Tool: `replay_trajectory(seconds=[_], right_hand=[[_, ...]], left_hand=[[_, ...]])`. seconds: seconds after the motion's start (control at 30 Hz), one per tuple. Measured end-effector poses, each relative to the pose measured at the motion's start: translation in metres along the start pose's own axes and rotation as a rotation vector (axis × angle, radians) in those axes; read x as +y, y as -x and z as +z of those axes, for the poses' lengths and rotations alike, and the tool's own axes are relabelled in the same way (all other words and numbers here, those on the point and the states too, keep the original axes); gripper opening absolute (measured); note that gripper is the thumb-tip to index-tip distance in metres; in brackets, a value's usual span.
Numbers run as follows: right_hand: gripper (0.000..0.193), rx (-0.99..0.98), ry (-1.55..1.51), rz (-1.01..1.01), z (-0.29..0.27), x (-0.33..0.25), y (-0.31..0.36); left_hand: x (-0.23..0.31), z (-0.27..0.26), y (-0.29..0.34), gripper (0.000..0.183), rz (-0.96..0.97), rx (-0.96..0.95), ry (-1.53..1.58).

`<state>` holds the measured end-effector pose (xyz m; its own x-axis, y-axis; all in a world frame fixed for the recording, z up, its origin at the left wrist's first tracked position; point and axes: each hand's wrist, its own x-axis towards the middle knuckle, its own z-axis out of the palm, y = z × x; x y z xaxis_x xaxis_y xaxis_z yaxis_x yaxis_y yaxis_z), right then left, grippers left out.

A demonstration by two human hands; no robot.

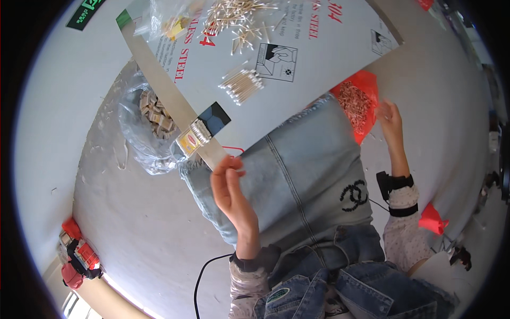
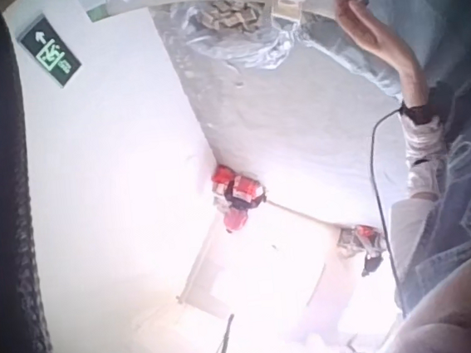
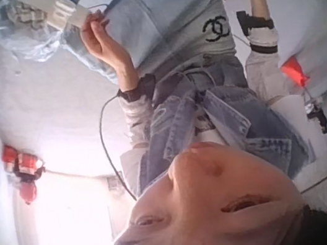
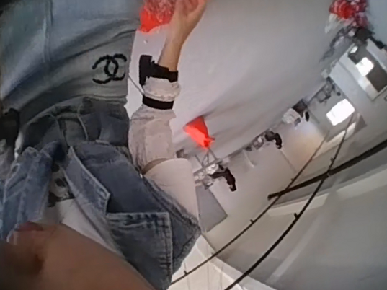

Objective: Organizing cotton swabs into a plastic container.

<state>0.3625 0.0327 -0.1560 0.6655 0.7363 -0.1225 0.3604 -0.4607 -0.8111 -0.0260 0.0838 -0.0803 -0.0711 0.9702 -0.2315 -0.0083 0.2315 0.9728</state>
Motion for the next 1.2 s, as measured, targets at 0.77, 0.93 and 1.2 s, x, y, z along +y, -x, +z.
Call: replay_trajectory(seconds=[0.77,0.93,1.2], right_hand=[[0.054,-0.573,-0.712,-0.342,0.259,-0.177,-0.021],[0.059,-0.525,-0.751,-0.31,0.25,-0.176,-0.021],[0.056,-0.521,-0.706,-0.333,0.25,-0.172,-0.012]], left_hand=[[-0.037,0.072,-0.179,0.071,0.184,0.027,0.48],[-0.034,0.067,-0.17,0.074,0.172,0.083,0.482],[-0.039,0.067,-0.165,0.057,0.234,0.116,0.504]])
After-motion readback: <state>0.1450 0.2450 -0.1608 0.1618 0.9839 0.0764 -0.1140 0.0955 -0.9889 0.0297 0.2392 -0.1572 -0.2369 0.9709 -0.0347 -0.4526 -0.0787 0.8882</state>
